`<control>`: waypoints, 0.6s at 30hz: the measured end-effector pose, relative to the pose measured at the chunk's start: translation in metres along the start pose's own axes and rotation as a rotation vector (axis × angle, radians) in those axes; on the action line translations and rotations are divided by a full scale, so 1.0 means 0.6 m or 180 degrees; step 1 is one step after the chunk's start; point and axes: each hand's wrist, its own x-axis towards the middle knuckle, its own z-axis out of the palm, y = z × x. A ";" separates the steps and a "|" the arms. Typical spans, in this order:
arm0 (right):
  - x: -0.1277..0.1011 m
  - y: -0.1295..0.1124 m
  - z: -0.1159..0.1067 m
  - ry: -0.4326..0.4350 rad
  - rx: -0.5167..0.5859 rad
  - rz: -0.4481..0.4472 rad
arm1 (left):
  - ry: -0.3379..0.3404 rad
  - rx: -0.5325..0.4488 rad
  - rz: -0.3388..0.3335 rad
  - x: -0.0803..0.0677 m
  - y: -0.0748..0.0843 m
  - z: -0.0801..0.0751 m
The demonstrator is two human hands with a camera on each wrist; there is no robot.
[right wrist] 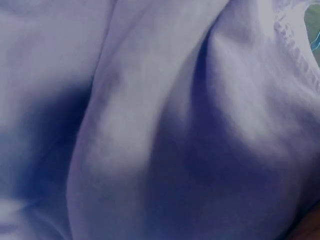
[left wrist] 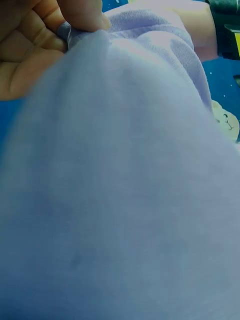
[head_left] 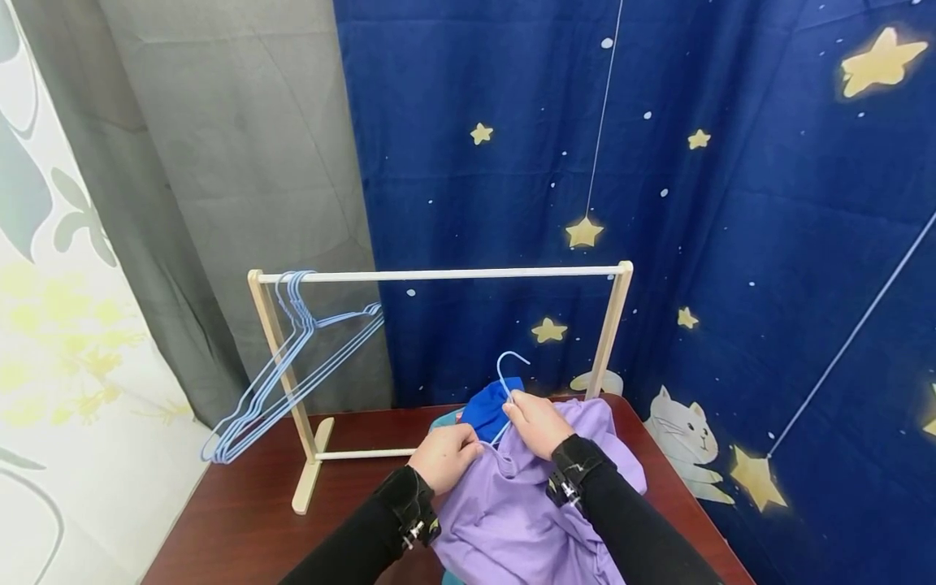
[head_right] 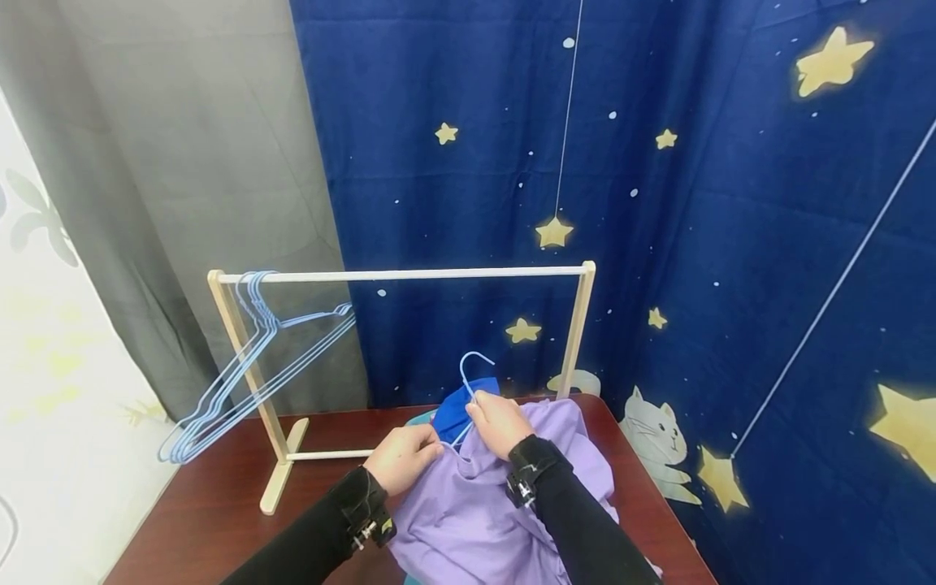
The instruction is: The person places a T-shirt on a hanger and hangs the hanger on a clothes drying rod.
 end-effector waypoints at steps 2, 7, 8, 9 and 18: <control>0.001 -0.001 0.000 0.0008 -0.0018 0.0004 | -0.0019 -0.0008 -0.0034 0.003 0.002 0.004; 0.004 -0.003 0.001 0.0079 -0.0035 -0.0020 | 0.0069 -0.0010 -0.0094 0.008 0.003 0.013; 0.004 -0.003 0.001 0.0093 -0.0029 -0.0022 | 0.0084 -0.0022 -0.0113 0.008 0.004 0.014; 0.004 -0.004 0.001 0.0105 -0.0027 -0.0027 | 0.0090 -0.0042 -0.0138 0.008 0.004 0.016; 0.005 -0.006 0.004 0.0116 0.0026 -0.0029 | 0.0052 -0.0366 -0.0401 -0.001 0.010 0.021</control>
